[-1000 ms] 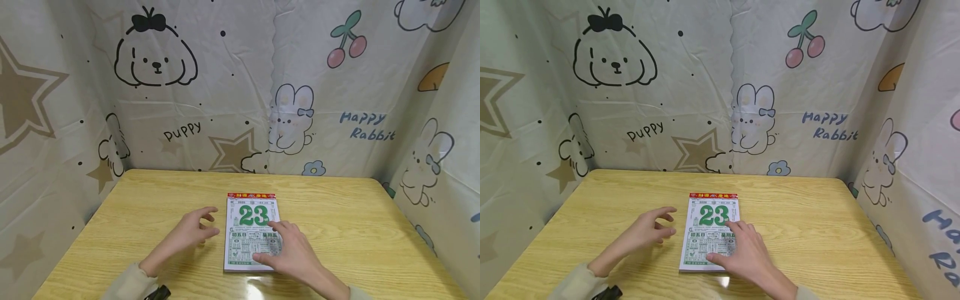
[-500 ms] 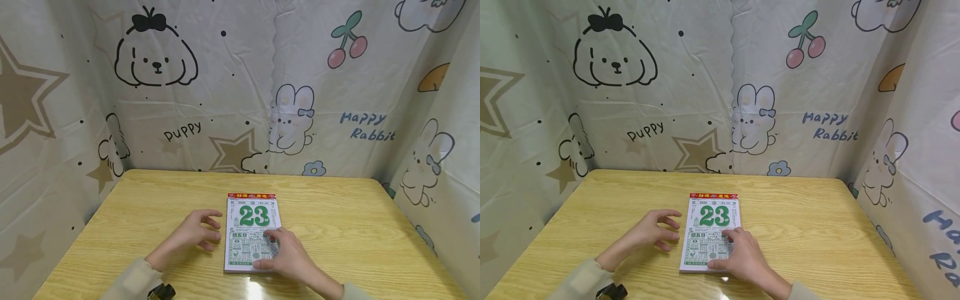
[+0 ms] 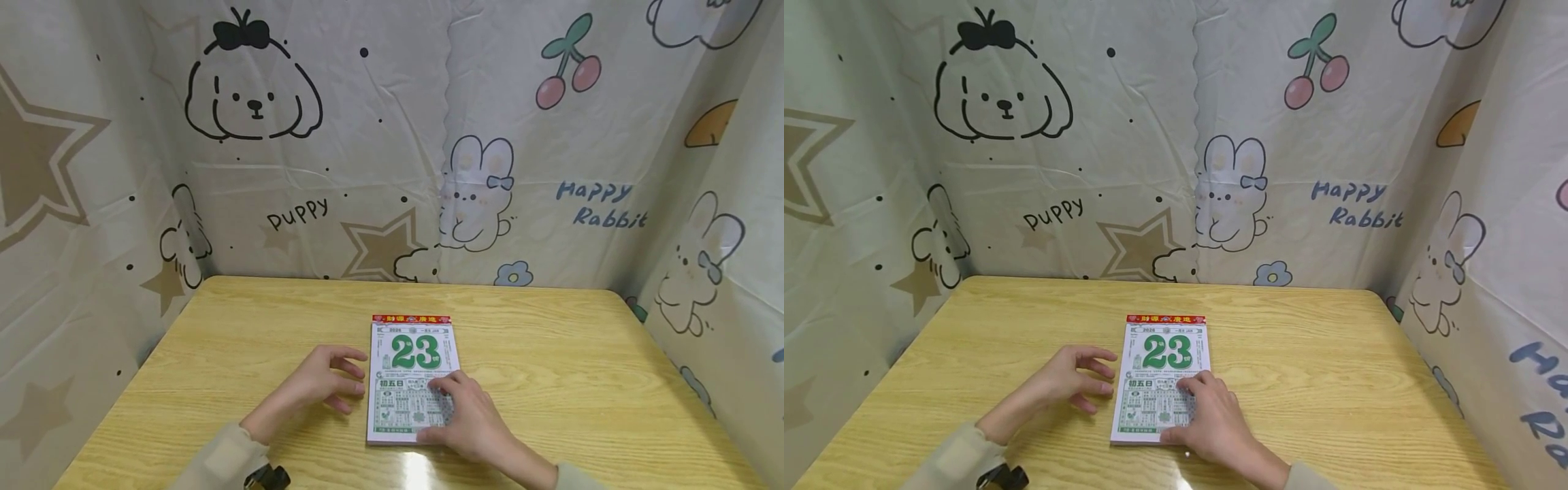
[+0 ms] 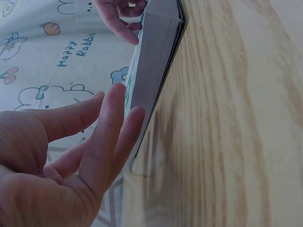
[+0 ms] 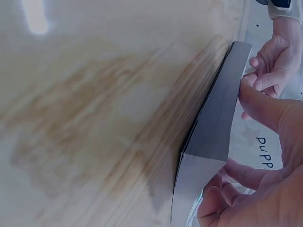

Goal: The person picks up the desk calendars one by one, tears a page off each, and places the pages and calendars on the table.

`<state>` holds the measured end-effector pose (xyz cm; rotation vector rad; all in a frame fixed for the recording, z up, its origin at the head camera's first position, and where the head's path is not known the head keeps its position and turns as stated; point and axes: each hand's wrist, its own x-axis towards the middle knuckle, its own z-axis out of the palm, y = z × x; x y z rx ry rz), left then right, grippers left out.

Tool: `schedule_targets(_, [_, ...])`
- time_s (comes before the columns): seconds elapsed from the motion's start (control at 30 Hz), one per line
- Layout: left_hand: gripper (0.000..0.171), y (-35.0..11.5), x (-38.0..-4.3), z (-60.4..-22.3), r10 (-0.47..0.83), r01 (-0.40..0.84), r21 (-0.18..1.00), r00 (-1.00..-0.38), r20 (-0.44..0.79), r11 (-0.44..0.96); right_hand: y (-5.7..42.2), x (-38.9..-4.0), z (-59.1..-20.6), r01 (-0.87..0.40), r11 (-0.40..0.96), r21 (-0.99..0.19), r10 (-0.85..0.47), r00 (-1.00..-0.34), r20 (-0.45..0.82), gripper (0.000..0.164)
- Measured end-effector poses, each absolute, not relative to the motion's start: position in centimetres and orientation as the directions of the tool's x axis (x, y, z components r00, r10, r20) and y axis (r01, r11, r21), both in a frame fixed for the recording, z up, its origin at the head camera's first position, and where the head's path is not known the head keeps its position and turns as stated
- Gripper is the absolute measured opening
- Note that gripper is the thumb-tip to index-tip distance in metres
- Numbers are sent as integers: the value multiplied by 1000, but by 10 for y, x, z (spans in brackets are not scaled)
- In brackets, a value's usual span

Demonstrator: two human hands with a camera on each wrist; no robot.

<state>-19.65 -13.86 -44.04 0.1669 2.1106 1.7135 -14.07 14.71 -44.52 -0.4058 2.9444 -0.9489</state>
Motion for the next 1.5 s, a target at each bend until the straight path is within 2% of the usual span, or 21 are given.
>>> schedule_targets(0.57, [52, -137, -195, -441, 357, -169, 959, -902, -244, 228, 150, -141, -446, -237, 746, -622, -258, -964, 57, 64])
schedule_targets(0.8, [48, -135, -192, -441, 358, -174, 959, -900, -247, 225, 155, -143, -446, -196, 676, -711, -237, -971, 41, 31])
schedule_targets(0.9, [47, -134, -192, -441, 361, -170, 959, -900, -245, 226, 158, -144, -445, -179, 627, -758, -222, -974, 46, 25])
schedule_targets(1.17, [46, -129, -194, -440, 353, -167, 953, -901, -252, 253, 164, -152, -445, -197, 567, -800, -265, -963, 49, 21])
schedule_targets(1.33, [47, -129, -200, -441, 381, -191, 952, -883, -274, 241, 166, -154, -440, -86, 548, -832, -193, -981, -25, 29])
schedule_targets(1.5, [53, -129, -205, -444, 406, -194, 950, -869, -281, 244, 169, -155, -437, -74, 528, -846, -158, -987, -12, 34])
